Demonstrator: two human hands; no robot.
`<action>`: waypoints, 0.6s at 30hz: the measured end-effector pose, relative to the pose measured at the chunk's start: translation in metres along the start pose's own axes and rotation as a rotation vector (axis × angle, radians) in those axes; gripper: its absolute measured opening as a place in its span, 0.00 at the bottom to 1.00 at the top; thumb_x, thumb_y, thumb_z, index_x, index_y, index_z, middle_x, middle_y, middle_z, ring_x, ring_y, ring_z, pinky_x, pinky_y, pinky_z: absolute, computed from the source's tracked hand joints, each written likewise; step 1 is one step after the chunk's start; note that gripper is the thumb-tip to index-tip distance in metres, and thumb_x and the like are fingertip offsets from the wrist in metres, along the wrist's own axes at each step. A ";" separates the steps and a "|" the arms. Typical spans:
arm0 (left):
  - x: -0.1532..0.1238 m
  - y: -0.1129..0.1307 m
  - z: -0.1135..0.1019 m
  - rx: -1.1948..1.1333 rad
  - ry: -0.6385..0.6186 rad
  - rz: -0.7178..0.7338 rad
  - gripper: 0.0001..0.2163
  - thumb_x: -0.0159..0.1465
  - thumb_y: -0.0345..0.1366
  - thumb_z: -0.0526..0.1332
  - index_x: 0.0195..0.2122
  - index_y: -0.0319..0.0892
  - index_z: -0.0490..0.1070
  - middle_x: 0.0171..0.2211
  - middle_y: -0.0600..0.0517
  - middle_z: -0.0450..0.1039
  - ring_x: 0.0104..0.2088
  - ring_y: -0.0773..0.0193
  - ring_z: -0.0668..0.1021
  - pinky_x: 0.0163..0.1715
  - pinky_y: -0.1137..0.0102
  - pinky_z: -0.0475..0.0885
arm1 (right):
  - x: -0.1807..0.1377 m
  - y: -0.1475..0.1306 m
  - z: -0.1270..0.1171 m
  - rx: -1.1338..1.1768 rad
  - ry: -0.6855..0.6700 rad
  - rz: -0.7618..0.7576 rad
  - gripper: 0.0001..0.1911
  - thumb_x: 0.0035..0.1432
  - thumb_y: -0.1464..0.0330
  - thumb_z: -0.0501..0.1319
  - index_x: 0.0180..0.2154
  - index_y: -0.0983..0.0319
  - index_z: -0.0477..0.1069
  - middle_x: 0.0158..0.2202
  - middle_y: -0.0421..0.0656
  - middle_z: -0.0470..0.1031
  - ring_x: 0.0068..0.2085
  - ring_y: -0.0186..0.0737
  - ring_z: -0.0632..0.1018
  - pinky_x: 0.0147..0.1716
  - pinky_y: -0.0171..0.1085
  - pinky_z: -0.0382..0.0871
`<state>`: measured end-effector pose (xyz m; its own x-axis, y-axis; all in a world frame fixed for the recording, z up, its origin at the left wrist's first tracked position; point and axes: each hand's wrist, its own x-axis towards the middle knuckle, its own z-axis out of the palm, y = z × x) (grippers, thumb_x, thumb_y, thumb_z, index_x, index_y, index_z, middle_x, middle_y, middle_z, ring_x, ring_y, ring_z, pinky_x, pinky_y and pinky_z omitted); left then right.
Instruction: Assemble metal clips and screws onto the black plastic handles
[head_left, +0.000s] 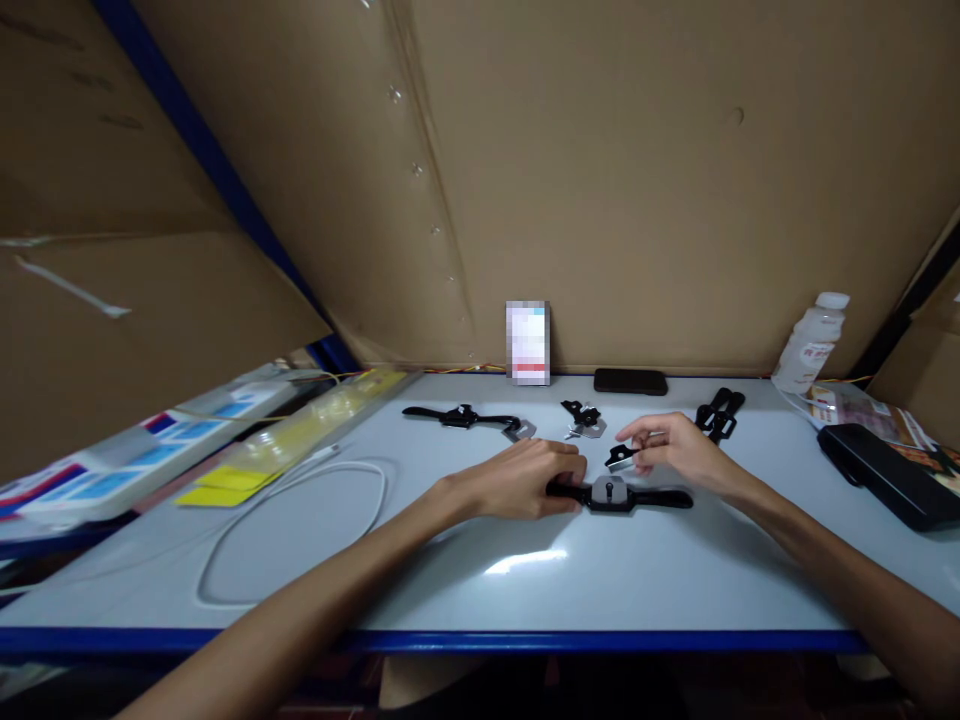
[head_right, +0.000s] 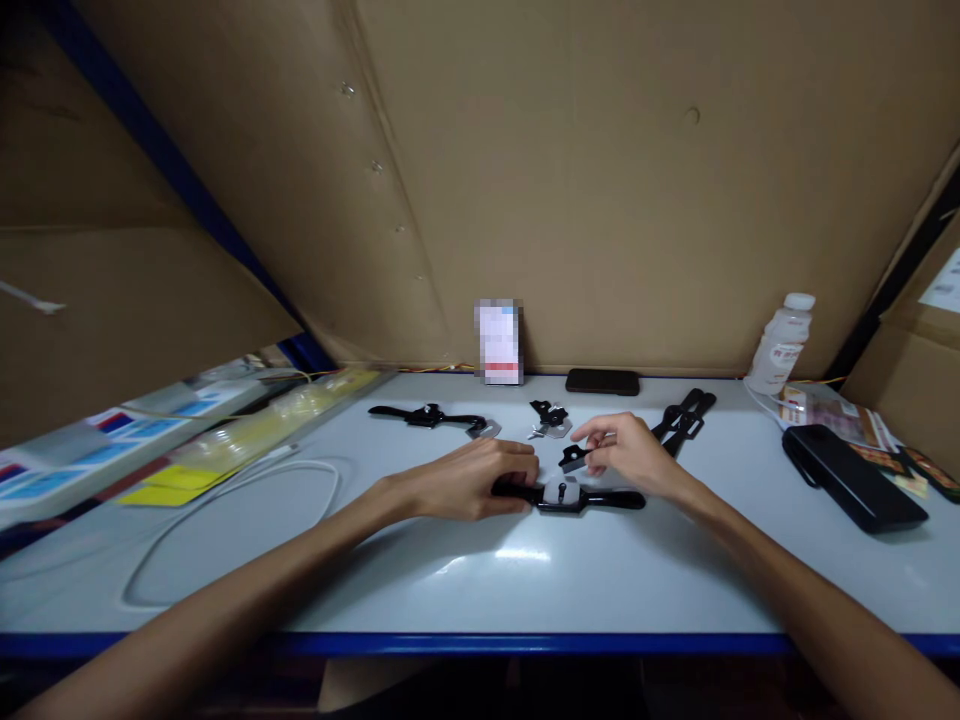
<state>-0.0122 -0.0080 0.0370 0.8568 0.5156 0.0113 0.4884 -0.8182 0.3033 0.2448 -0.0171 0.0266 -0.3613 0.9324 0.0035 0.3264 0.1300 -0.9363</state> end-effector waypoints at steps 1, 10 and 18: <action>0.000 0.000 0.000 -0.003 0.002 0.002 0.03 0.63 0.35 0.64 0.36 0.43 0.72 0.35 0.52 0.74 0.32 0.63 0.72 0.31 0.67 0.61 | -0.001 0.000 0.003 0.000 -0.026 0.019 0.12 0.50 0.77 0.62 0.37 0.62 0.77 0.29 0.38 0.75 0.28 0.35 0.78 0.34 0.37 0.72; 0.000 -0.001 0.001 -0.008 0.006 0.001 0.03 0.63 0.35 0.63 0.36 0.42 0.72 0.35 0.52 0.73 0.32 0.63 0.72 0.31 0.67 0.61 | -0.008 0.004 0.027 -0.152 0.131 -0.149 0.05 0.55 0.74 0.63 0.29 0.60 0.75 0.26 0.39 0.76 0.29 0.35 0.75 0.31 0.35 0.68; 0.000 0.000 0.001 -0.018 0.012 -0.004 0.03 0.63 0.34 0.64 0.35 0.42 0.71 0.34 0.53 0.72 0.30 0.64 0.71 0.31 0.68 0.60 | -0.016 0.001 0.043 -0.262 0.221 -0.300 0.09 0.59 0.77 0.60 0.31 0.59 0.73 0.32 0.40 0.75 0.32 0.36 0.75 0.35 0.38 0.70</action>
<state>-0.0125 -0.0079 0.0363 0.8528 0.5218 0.0211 0.4885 -0.8114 0.3208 0.2132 -0.0466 0.0107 -0.2876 0.8864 0.3628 0.4560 0.4598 -0.7620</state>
